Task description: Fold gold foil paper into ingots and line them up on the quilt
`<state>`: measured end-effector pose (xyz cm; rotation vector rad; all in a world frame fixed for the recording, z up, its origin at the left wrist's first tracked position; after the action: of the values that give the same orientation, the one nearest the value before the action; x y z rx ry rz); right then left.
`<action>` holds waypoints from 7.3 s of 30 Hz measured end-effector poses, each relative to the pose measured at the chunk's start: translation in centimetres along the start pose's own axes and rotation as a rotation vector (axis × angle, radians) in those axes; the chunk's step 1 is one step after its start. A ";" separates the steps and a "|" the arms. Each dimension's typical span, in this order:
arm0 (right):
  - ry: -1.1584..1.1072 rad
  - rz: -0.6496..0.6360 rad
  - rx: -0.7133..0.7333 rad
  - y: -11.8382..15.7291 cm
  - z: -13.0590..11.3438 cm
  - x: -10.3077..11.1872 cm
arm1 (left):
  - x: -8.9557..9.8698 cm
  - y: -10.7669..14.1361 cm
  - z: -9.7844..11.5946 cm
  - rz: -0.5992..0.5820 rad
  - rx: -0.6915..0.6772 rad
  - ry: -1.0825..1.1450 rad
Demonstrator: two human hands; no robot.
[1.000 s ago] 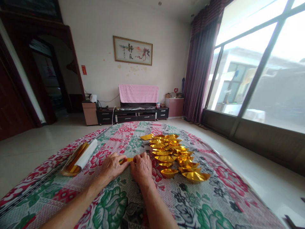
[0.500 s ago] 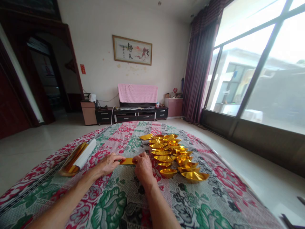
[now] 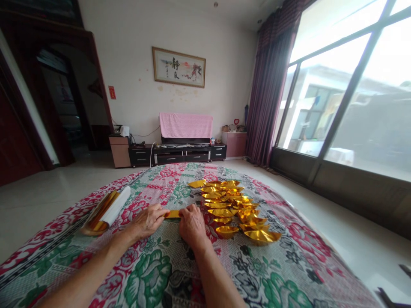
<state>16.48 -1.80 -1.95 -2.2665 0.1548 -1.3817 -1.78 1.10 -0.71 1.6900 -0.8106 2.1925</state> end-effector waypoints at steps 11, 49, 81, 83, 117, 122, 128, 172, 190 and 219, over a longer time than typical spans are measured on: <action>-0.009 0.063 -0.016 -0.4 -0.3 -0.1 | -0.4 -0.4 0.1 0.131 0.125 0.024; -0.999 0.341 -0.335 -2.3 0.5 -3.0 | -1.2 -0.9 1.4 0.215 0.531 1.580; -0.895 0.233 -0.382 -2.0 0.9 -2.0 | -1.2 -1.2 2.2 0.291 0.619 1.414; -0.871 0.231 -0.379 -2.0 0.9 -2.0 | -1.1 -1.2 2.3 0.277 0.610 1.453; -0.679 0.229 -0.283 -1.6 0.0 -1.2 | -1.0 -1.3 2.1 0.264 0.665 1.342; -0.686 0.221 -0.272 -1.6 0.0 -1.1 | -1.2 -1.3 1.9 0.280 0.663 1.342; -0.700 0.228 -0.269 -1.6 0.3 -1.5 | -1.3 -1.4 2.0 0.243 0.622 1.354; -0.653 0.210 -0.244 -1.5 0.2 -1.3 | -2.9 -1.5 0.9 0.186 0.591 1.313; -0.695 0.195 -0.256 -1.6 0.3 -1.3 | -2.8 -1.3 1.2 0.152 0.550 1.282; -0.640 0.217 -0.270 -1.5 0.1 -1.1 | -2.3 -1.3 1.7 0.154 0.608 1.289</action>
<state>15.81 -0.05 -2.20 -2.6968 0.3734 -0.5070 0.94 1.50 -2.21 0.0276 0.1050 3.0472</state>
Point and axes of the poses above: each hand's wrist, its own y-axis away from the middle knuckle, its own x-axis out of the back of the hand, z = x × y, the point moved 1 cm from there along -y, towards the middle knuckle
